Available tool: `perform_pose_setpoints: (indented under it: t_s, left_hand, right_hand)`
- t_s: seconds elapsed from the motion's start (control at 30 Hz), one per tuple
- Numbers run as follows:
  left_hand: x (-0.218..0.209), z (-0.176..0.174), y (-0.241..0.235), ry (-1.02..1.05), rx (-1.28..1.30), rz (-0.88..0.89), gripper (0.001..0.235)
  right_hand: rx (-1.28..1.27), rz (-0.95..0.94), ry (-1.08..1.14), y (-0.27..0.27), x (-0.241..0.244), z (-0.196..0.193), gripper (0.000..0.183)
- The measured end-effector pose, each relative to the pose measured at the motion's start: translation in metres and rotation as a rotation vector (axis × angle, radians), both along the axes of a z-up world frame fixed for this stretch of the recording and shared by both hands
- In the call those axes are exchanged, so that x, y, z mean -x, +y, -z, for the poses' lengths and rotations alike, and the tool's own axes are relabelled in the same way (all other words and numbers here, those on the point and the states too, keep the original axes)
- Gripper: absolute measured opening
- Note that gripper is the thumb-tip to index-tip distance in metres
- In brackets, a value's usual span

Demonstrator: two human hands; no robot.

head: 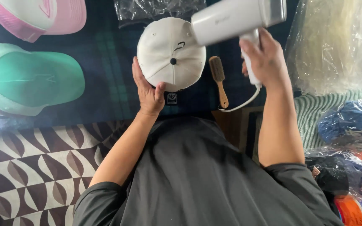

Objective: The person uses a hair dryer to blow air onto a white baseball cap held in their hands. After drying, they use a brush to clean the inside of the cap. The person handles the cap and tools directly without visible intermediate containers.

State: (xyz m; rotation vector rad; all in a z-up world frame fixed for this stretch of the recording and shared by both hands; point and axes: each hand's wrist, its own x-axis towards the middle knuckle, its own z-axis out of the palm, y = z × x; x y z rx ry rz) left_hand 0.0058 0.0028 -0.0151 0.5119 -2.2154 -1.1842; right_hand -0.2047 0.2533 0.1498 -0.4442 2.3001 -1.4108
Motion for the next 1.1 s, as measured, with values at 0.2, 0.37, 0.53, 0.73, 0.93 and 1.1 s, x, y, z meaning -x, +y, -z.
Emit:
perform_pose_setpoints:
  t_s: [0.2, 0.37, 0.53, 0.73, 0.93, 1.1]
  left_hand:
    - [-0.002, -0.001, 0.001, -0.054, 0.025, 0.006, 0.107]
    - [0.001, 0.002, 0.003, -0.026, 0.018, -0.009, 0.108]
    - [0.000, 0.001, 0.004, -0.032, 0.011, -0.016, 0.108]
    - [0.003, -0.006, 0.006, -0.050, 0.015, -0.027, 0.106]
    - [0.002, -0.009, 0.007, -0.012, -0.047, -0.025, 0.107]
    - [0.000, -0.019, 0.004, -0.036, -0.041, -0.005, 0.112]
  right_hand:
    - [0.181, 0.261, -0.418, 0.031, -0.019, 0.070, 0.031]
    - [0.216, 0.468, -0.516, 0.035, -0.107, 0.088, 0.030]
    - [0.267, 0.477, -0.393, 0.012, -0.113, 0.063, 0.028]
    - [0.220, 0.582, -0.528, 0.008, -0.103, 0.088, 0.038]
    - [0.251, 0.557, -0.518, 0.027, -0.150, 0.062, 0.031]
    - [-0.140, 0.191, 0.068, 0.018, -0.105, -0.005, 0.034]
